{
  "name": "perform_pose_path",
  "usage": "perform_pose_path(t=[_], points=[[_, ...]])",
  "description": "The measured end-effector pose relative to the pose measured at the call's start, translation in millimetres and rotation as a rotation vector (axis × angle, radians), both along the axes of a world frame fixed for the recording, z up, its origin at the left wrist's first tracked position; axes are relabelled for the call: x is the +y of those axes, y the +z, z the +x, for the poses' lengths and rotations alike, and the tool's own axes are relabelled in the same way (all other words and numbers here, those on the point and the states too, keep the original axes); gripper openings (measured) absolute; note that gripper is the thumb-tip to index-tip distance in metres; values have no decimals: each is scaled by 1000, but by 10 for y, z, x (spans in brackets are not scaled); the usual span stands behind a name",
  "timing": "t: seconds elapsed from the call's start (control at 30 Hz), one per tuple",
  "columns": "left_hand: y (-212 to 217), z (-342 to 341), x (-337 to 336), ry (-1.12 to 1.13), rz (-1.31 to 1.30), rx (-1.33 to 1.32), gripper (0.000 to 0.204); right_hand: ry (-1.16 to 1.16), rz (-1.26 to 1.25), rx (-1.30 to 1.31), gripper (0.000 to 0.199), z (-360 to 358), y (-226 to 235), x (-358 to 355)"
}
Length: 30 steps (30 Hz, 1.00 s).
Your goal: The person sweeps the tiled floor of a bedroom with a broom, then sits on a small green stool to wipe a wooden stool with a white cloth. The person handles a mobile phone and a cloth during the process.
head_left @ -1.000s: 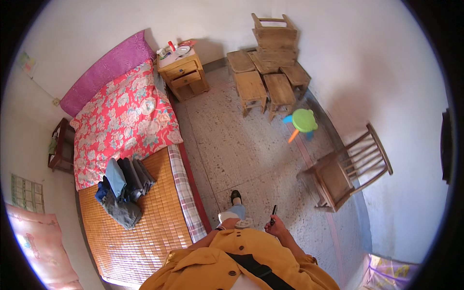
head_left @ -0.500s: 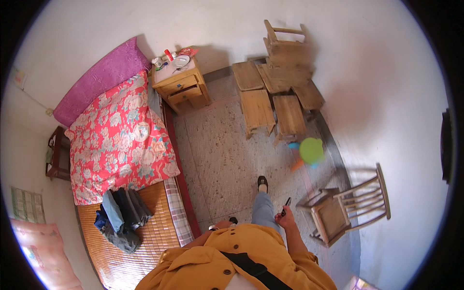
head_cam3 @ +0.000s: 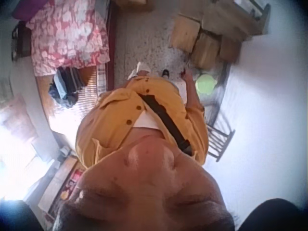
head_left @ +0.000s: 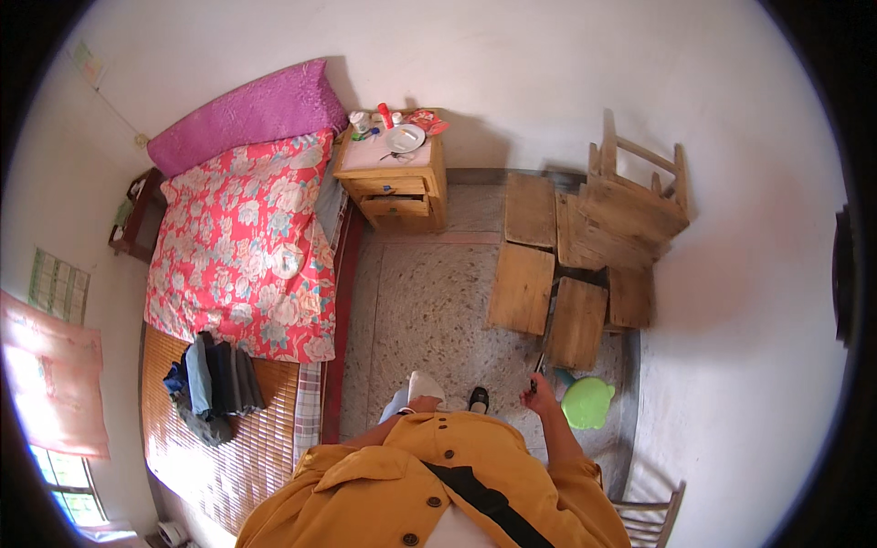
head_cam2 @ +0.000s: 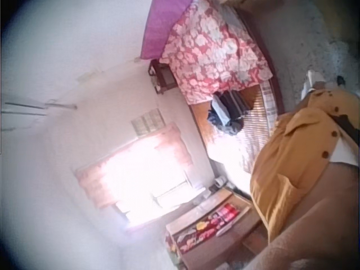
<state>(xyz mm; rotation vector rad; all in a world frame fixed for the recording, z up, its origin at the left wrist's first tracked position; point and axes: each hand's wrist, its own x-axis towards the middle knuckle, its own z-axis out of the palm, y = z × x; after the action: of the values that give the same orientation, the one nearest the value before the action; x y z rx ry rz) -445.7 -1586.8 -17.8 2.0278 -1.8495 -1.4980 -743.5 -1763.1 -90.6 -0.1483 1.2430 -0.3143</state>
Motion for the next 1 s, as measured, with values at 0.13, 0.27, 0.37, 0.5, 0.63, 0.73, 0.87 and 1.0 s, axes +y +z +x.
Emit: perform_pose_path(t=[0.13,0.27,0.37,0.5,0.63,0.73,0.87,1.0], points=[[34,206,-493,30,10,-3,55,-19,-29,-14,32,656,120,-707],[-35,606,-1026,31,11,12,57,7,47,-88,33,1365,187,-1167],[-71,1069,-1471,21,0,12,58,73,19,-66,33,1956,237,-1396],[48,1770,-1918,50,14,2,59,87,80,-88,34,2625,269,-1639],[306,2467,-2253,114,80,-65,61,145,130,-15,34,3223,178,-1959],[-31,2843,-2170,217,232,-73,62,288,7,15,33,3897,506,-2133],[-605,3009,-1758,515,-15,-34,55,587,-190,74,32,4691,718,-2337],[-1340,3047,-1500,750,-48,-1,45,821,-426,82,30,5528,898,-2631]])
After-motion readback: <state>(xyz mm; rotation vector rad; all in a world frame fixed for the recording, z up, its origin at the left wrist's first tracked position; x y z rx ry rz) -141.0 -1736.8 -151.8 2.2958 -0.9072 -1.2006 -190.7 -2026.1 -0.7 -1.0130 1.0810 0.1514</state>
